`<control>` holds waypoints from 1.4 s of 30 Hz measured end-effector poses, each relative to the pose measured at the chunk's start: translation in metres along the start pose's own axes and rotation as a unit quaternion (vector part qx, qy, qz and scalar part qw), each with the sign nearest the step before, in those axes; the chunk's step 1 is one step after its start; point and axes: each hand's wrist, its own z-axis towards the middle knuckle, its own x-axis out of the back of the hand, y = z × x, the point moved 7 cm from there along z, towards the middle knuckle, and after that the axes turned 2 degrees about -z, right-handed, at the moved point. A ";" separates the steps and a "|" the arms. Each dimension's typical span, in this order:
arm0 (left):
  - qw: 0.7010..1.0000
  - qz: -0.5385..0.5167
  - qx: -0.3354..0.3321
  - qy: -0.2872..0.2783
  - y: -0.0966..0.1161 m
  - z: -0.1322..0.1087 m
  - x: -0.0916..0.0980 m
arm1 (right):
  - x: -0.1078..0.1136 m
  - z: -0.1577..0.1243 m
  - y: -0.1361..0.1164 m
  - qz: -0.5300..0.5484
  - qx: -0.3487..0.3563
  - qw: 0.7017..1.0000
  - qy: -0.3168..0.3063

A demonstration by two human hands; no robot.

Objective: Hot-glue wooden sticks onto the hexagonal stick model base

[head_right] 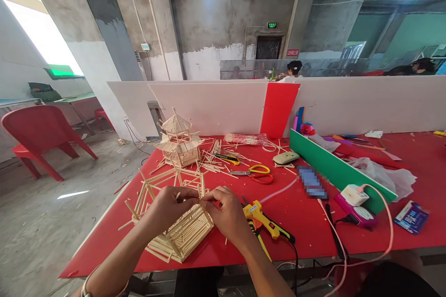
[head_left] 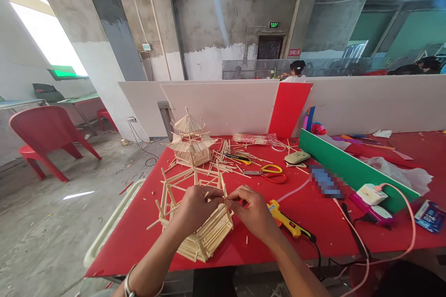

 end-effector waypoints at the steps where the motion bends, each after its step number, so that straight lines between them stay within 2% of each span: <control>1: 1.000 0.000 -0.001 0.000 0.000 0.000 0.000 | 0.000 0.000 0.000 0.000 -0.001 1.000 0.000; 42: 1.000 -0.004 0.020 0.010 -0.003 -0.002 0.001 | 0.000 0.000 0.000 0.003 -0.006 1.000 0.000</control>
